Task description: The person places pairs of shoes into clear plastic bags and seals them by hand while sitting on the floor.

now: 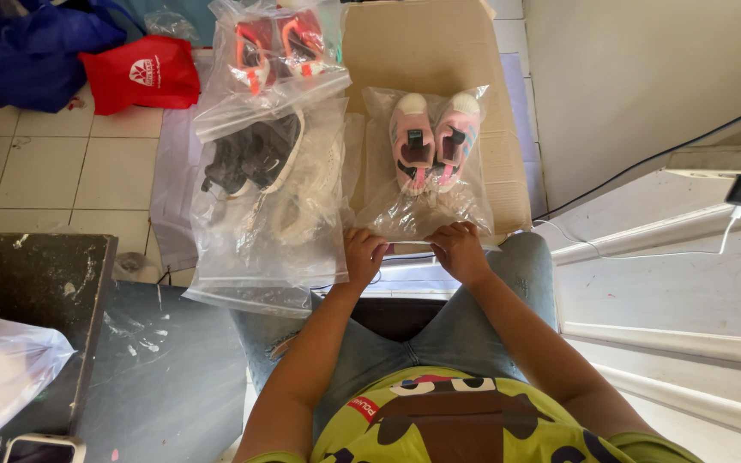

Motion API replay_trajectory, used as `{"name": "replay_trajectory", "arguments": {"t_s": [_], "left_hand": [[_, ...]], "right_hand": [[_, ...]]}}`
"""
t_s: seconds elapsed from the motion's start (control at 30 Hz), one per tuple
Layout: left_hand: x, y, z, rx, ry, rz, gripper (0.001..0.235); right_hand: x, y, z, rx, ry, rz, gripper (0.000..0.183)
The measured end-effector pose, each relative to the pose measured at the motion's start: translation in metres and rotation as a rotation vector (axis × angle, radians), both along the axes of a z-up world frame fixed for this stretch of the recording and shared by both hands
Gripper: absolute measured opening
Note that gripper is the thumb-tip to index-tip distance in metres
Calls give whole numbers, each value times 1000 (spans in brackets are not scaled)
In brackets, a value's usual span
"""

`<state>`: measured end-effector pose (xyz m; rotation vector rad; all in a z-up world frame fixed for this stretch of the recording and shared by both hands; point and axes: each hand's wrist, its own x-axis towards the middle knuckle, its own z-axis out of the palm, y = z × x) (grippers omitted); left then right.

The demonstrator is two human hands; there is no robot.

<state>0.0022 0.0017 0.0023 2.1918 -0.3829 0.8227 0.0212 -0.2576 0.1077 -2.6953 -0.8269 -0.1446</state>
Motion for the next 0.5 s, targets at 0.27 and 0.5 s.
{"name": "replay_trajectory", "arguments": {"t_s": [0.27, 0.5], "left_hand": [[0, 2, 1, -11, 47, -20, 22], [5, 4, -30, -22, 135, -35, 15]], "right_hand": [[7, 15, 0, 99, 25, 10, 13], [9, 15, -3, 89, 62, 4, 7]]}}
